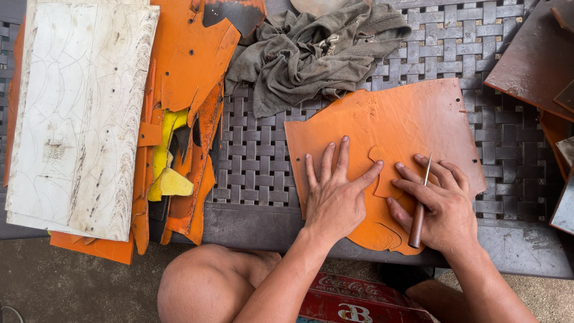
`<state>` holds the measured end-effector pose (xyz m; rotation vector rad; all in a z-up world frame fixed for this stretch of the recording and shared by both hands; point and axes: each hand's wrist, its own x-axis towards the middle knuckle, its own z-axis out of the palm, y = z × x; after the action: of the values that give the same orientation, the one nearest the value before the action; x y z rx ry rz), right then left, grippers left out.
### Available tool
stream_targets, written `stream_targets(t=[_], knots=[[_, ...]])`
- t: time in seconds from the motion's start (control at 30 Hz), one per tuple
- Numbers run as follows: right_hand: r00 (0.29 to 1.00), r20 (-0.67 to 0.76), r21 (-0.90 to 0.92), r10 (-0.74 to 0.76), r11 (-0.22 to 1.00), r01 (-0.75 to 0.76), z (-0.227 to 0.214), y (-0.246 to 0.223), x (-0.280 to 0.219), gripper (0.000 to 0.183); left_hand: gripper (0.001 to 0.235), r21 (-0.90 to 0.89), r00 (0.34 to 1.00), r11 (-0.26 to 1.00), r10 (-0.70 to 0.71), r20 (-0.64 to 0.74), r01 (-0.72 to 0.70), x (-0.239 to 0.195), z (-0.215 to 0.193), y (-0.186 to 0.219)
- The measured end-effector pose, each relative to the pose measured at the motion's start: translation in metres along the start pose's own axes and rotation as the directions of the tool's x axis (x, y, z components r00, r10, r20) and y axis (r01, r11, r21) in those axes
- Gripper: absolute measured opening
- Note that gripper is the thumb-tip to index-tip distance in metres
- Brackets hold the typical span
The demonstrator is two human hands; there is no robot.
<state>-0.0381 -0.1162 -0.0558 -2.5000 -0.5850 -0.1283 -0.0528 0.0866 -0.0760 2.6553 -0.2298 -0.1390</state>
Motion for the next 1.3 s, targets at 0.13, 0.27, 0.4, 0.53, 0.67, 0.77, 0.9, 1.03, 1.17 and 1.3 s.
stream_targets(t=[0.13, 0.27, 0.4, 0.53, 0.67, 0.77, 0.9, 1.03, 1.17, 1.3], knots=[[1.0, 0.001, -0.004, 0.001, 1.0, -0.001, 0.0, 0.001, -0.001, 0.031, 0.052, 0.027, 1.0, 1.0, 0.011, -0.025, -0.011, 0.001, -0.004, 0.002], [1.0, 0.003, 0.003, 0.002, 1.0, -0.002, 0.001, 0.001, -0.001, 0.034, 0.042, -0.055, 1.0, 0.998, -0.01, -0.025, 0.008, 0.001, -0.015, 0.009], [1.0, 0.006, 0.007, 0.007, 1.0, -0.007, 0.001, 0.0, -0.001, 0.036, 0.049, -0.025, 0.995, 0.997, -0.077, 0.063, 0.078, 0.002, -0.02, 0.022], [1.0, -0.007, -0.004, 0.005, 1.0, -0.005, 0.003, 0.001, -0.003, 0.034, 0.044, 0.165, 0.999, 0.986, 0.033, -0.009, -0.031, 0.004, -0.011, 0.037], [1.0, 0.006, 0.044, -0.018, 0.999, 0.018, 0.001, 0.007, 0.0, 0.033, 0.045, 0.221, 0.989, 0.973, 0.039, 0.139, -0.069, 0.005, -0.01, 0.046], [0.965, 0.081, 0.335, 0.249, 0.905, -0.262, -0.01, 0.023, 0.016, 0.027, 0.047, 0.221, 0.98, 0.975, -0.006, 0.2, -0.039, 0.011, -0.013, 0.051], [0.83, 0.346, 0.753, 0.438, 0.398, -0.523, -0.014, 0.049, 0.059, 0.048, 0.052, 0.235, 0.953, 0.972, -0.056, 0.298, -0.016, 0.018, -0.02, 0.055], [0.817, 0.424, 0.683, 0.391, 0.454, -0.571, 0.004, 0.054, 0.085, 0.05, 0.053, 0.175, 0.952, 0.984, -0.084, 0.295, 0.033, 0.021, -0.024, 0.058], [0.814, 0.449, 0.645, 0.369, 0.497, -0.581, 0.01, 0.056, 0.092, 0.049, 0.054, 0.188, 0.946, 0.982, -0.082, 0.312, 0.023, 0.023, -0.024, 0.06], [0.816, 0.447, 0.593, 0.368, 0.56, -0.578, 0.009, 0.054, 0.093, 0.047, 0.054, 0.202, 0.939, 0.979, -0.068, 0.337, -0.002, 0.023, -0.026, 0.059]])
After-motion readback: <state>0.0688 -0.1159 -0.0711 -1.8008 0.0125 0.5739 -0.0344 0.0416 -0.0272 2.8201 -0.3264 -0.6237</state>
